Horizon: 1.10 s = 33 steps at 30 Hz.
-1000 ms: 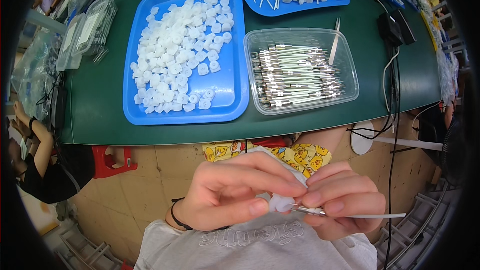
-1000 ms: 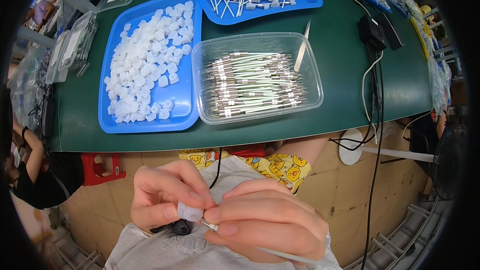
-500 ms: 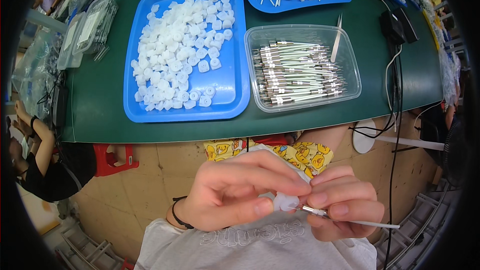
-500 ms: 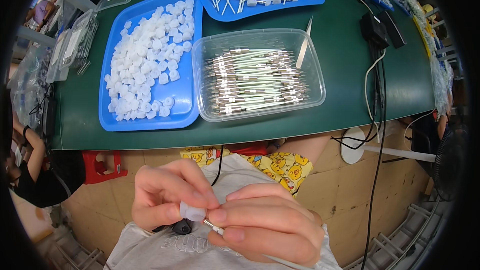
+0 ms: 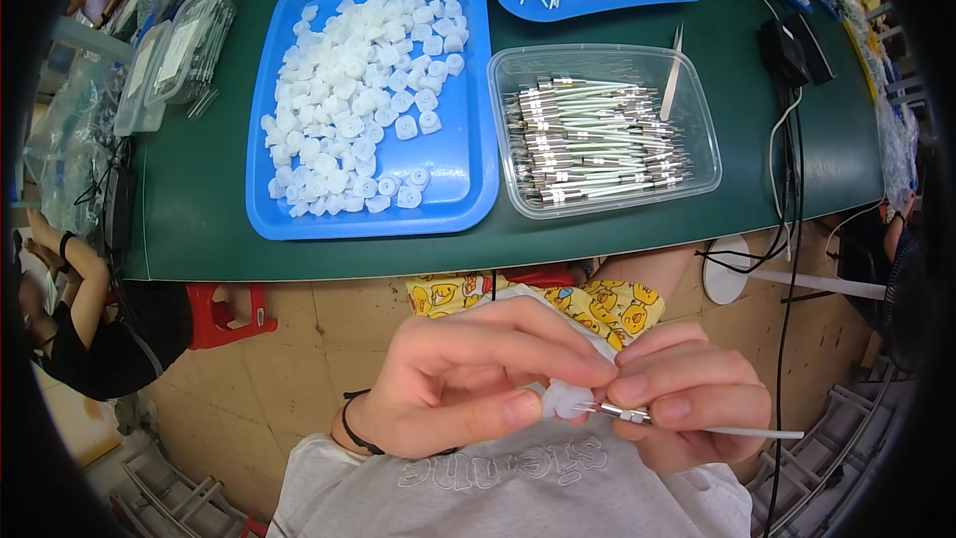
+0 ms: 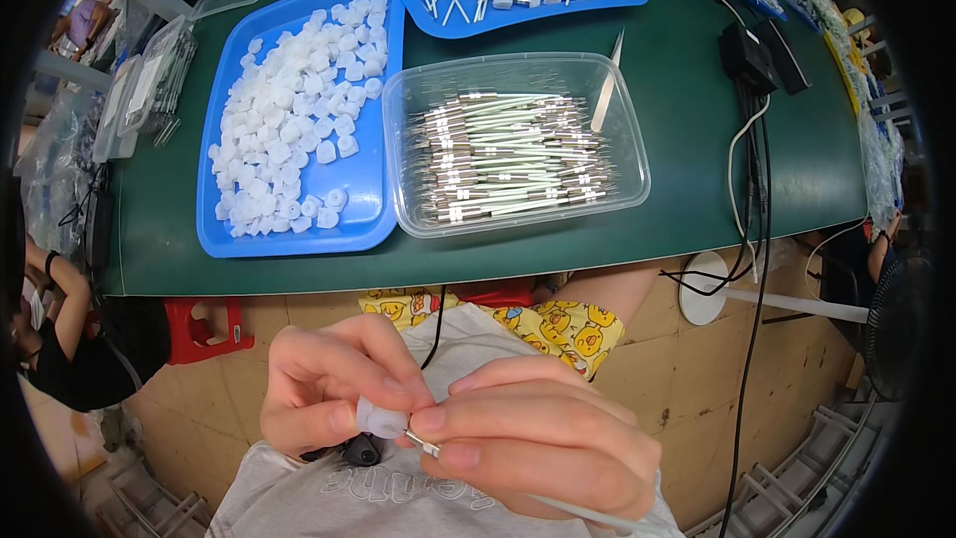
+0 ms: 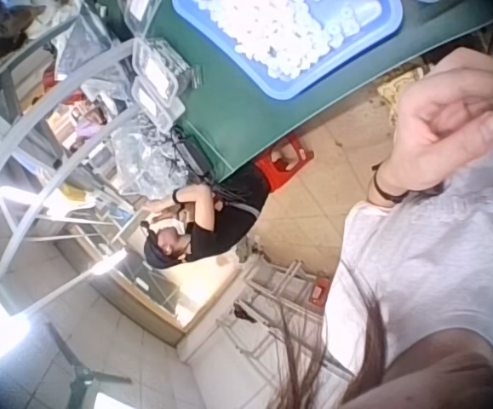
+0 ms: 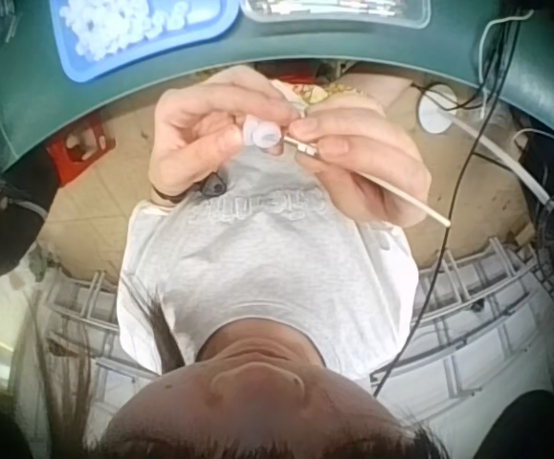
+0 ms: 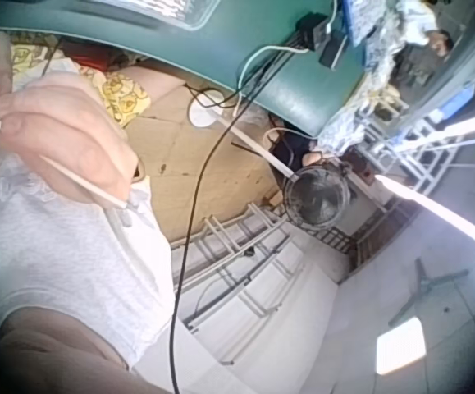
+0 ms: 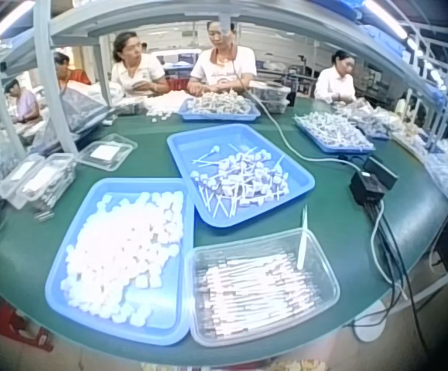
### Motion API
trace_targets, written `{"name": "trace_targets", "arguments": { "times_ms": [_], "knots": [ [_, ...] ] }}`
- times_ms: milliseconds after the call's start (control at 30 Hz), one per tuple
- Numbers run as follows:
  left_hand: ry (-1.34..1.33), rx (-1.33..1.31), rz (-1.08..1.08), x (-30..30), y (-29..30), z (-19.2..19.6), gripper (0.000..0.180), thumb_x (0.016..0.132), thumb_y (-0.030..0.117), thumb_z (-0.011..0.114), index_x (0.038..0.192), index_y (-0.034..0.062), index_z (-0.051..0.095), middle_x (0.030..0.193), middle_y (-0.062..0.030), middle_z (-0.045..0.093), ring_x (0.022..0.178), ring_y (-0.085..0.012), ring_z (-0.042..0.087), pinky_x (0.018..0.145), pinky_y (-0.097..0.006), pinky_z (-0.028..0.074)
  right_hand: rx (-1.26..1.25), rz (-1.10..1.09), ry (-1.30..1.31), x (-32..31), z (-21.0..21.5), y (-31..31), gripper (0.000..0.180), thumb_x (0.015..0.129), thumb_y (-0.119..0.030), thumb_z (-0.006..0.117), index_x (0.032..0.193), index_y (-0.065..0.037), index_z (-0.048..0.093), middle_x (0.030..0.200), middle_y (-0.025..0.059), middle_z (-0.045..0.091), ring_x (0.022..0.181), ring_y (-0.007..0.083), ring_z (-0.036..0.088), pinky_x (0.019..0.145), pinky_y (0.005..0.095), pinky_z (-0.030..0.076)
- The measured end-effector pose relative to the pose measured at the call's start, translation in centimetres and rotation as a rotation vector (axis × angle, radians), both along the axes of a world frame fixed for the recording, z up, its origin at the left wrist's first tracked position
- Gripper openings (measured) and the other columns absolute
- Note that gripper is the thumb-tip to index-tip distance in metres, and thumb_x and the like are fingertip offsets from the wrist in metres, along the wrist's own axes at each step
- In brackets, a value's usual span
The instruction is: Assembling small plastic and metal components by hand at an industrial workbench.
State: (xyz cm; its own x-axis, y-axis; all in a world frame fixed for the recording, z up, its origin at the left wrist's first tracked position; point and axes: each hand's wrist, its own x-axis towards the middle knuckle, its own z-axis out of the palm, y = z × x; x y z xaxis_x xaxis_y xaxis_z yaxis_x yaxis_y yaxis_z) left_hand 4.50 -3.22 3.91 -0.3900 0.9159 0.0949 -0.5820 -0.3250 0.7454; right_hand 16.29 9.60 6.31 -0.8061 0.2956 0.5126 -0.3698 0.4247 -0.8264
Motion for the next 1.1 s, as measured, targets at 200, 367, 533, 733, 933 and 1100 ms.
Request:
{"name": "trace_targets", "arguments": {
  "times_ms": [200,367,533,733,933,1100],
  "knots": [
    [0.018,0.017,0.022,0.2,0.1,-0.2,0.024,0.078,0.004,0.051,0.095,-0.0128,0.055,0.093,-0.0283,0.051,0.077,-0.0243,0.058,0.069,-0.029,0.048,0.072,0.028,0.007,0.3,0.2,0.4,0.033,0.07,0.003,0.065,0.093,-0.002,0.042,0.087,0.0152,0.056,0.069,0.0211,0.059,0.069,0.034,0.048],
    [0.003,0.035,0.056,0.3,-0.1,-0.3,0.022,0.077,0.003,0.055,0.095,-0.0108,0.055,0.094,-0.0264,0.051,0.078,-0.0233,0.058,0.07,-0.028,0.048,0.117,0.058,-0.009,0.5,0.3,0.4,0.037,0.069,0.005,0.065,0.097,-0.003,0.041,0.092,0.0159,0.055,0.072,0.0229,0.061,0.069,0.0357,0.048],
    [-0.083,0.051,-0.07,0.0,-0.5,-0.4,0.026,0.078,-0.006,0.05,0.103,-0.0103,0.055,0.107,-0.0199,0.05,0.104,-0.0268,0.048,0.089,-0.036,0.037,0.16,0.024,-0.005,1.2,0.1,0.1,0.041,0.066,0.006,0.066,0.098,-0.003,0.042,0.094,0.0166,0.053,0.073,0.0236,0.061,0.069,0.0369,0.048],
    [-0.045,0.047,-0.059,-0.1,-0.3,-0.5,0.025,0.079,-0.003,0.051,0.102,-0.0105,0.055,0.105,-0.02,0.051,0.103,-0.0265,0.049,0.089,-0.036,0.037,0.192,0.029,-0.008,0.8,0.4,0.3,0.04,0.065,0.004,0.068,0.097,-0.002,0.043,0.091,0.017,0.055,0.071,0.0232,0.061,0.067,0.0359,0.048],
    [0.124,-0.025,0.125,0.6,0.2,-0.6,0.022,0.08,0.012,0.058,0.094,-0.0048,0.057,0.087,-0.0211,0.055,0.075,-0.0202,0.057,0.063,-0.024,0.046,0.202,0.0,0.031,0.4,-0.3,0.0,0.038,0.065,0.0,0.07,0.093,-0.002,0.045,0.087,0.0163,0.057,0.069,0.0222,0.06,0.066,0.0343,0.048],
    [0.217,-0.103,0.188,0.8,0.3,-0.6,0.028,0.08,0.022,0.061,0.09,-0.0036,0.06,0.079,-0.0164,0.057,0.068,-0.0178,0.057,0.058,-0.024,0.046,0.17,-0.019,0.027,0.3,-0.5,0.0,0.037,0.065,0.0,0.07,0.093,-0.003,0.045,0.086,0.0153,0.057,0.067,0.0214,0.059,0.064,0.0326,0.048]
  ]
}}
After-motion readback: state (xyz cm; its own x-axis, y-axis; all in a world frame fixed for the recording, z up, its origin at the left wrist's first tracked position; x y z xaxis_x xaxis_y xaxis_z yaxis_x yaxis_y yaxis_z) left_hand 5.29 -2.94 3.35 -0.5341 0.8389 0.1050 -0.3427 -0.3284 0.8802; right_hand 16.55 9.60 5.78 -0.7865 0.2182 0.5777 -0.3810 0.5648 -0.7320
